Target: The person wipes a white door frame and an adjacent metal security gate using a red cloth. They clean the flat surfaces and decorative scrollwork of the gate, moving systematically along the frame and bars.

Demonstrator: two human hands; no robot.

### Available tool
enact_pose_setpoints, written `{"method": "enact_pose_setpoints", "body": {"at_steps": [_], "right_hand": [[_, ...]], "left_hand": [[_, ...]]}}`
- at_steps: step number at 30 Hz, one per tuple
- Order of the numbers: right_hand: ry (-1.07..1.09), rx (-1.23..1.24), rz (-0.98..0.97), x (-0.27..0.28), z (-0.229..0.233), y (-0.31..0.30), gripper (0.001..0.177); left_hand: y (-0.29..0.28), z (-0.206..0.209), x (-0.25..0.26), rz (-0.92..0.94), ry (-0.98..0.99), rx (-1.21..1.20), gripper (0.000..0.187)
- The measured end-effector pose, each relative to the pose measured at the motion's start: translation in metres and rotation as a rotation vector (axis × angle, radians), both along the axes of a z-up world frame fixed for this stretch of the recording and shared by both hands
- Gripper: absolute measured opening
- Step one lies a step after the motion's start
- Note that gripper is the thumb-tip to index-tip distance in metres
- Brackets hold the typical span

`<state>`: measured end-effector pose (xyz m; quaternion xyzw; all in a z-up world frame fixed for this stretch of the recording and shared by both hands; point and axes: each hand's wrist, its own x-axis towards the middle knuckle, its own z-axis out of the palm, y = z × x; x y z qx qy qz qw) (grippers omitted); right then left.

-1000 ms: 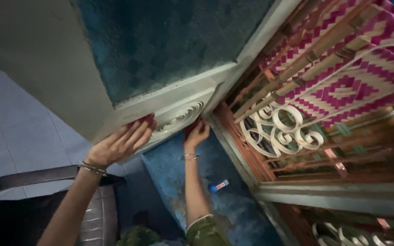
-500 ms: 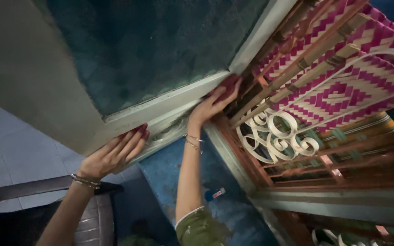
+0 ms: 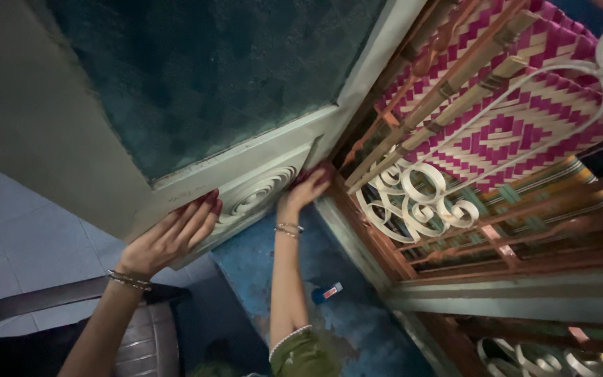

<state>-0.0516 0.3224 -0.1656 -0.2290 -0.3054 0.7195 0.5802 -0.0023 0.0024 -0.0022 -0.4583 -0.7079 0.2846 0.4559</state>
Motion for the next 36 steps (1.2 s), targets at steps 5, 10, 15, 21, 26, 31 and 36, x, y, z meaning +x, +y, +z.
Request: {"method": "enact_pose_setpoints", "body": {"at_steps": [5, 10, 15, 21, 26, 31, 36], "right_hand": [[-0.046, 0.192, 0.032, 0.009, 0.159, -0.002, 0.049], [-0.140, 0.427, -0.030, 0.001, 0.128, 0.004, 0.058], [-0.109, 0.239, -0.029, -0.012, -0.040, 0.015, 0.067], [-0.095, -0.216, 0.063, -0.011, -0.130, 0.009, 0.075], [-0.065, -0.253, 0.124, -0.004, -0.109, 0.015, 0.060], [0.007, -0.193, 0.136, -0.004, -0.029, 0.016, 0.055], [0.044, 0.076, 0.073, 0.003, 0.129, -0.011, 0.055]], "left_hand": [[-0.002, -0.008, -0.001, -0.029, -0.092, 0.024, 0.049], [-0.001, -0.001, 0.003, -0.057, -0.111, 0.065, 0.048], [0.001, -0.001, 0.001, -0.058, -0.119, -0.021, 0.048], [-0.001, -0.011, -0.002, -0.084, -0.151, 0.077, 0.046], [0.000, -0.004, 0.000, -0.058, -0.078, 0.048, 0.047], [0.002, 0.005, 0.004, -0.032, -0.064, 0.005, 0.048], [-0.003, -0.005, 0.006, -0.012, -0.091, 0.023, 0.051]]}}
